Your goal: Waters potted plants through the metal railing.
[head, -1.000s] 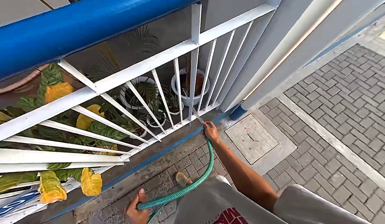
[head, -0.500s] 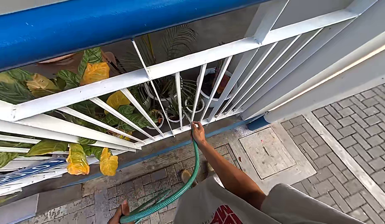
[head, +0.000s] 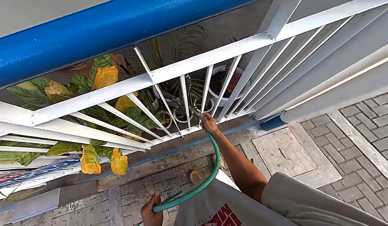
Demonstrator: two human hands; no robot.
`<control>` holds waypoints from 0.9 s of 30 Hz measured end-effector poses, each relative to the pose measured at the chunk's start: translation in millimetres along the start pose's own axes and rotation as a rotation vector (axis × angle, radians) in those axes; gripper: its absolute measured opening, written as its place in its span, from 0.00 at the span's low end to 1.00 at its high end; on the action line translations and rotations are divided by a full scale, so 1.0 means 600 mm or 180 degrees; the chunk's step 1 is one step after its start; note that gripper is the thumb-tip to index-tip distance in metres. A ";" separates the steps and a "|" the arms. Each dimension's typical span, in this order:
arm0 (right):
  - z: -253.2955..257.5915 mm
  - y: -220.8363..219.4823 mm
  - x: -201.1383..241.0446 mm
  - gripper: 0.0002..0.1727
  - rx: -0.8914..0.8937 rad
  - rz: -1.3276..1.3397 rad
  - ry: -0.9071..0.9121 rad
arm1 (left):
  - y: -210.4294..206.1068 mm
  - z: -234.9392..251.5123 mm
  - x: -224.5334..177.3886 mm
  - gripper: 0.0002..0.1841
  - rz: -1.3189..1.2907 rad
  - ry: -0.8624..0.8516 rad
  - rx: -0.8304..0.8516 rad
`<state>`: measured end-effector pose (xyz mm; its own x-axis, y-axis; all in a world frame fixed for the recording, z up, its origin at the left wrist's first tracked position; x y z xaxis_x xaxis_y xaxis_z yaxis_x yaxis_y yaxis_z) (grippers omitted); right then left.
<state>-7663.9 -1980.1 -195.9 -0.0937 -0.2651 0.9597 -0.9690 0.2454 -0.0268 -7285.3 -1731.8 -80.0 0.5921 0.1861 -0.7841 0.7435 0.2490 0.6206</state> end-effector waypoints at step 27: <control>-0.038 0.031 0.014 0.19 -0.0777 -0.0143 0.0106 | 0.023 0.029 0.028 0.28 -0.0081 0.0018 -0.0319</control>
<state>-7677.6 -1956.2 -182.2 -0.0401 -0.2509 0.9672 -0.8878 0.4530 0.0807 -7260.0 -1741.7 -84.5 0.5715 0.1839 -0.7997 0.7233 0.3474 0.5968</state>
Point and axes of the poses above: each hand's wrist, its own z-axis towards the middle knuckle, its own y-axis out of the back of the hand, x = y × z, the point moved 8 cm from there along z, towards the middle knuckle, and after that the axes turned 12 degrees about y, right-handed, at the moved point
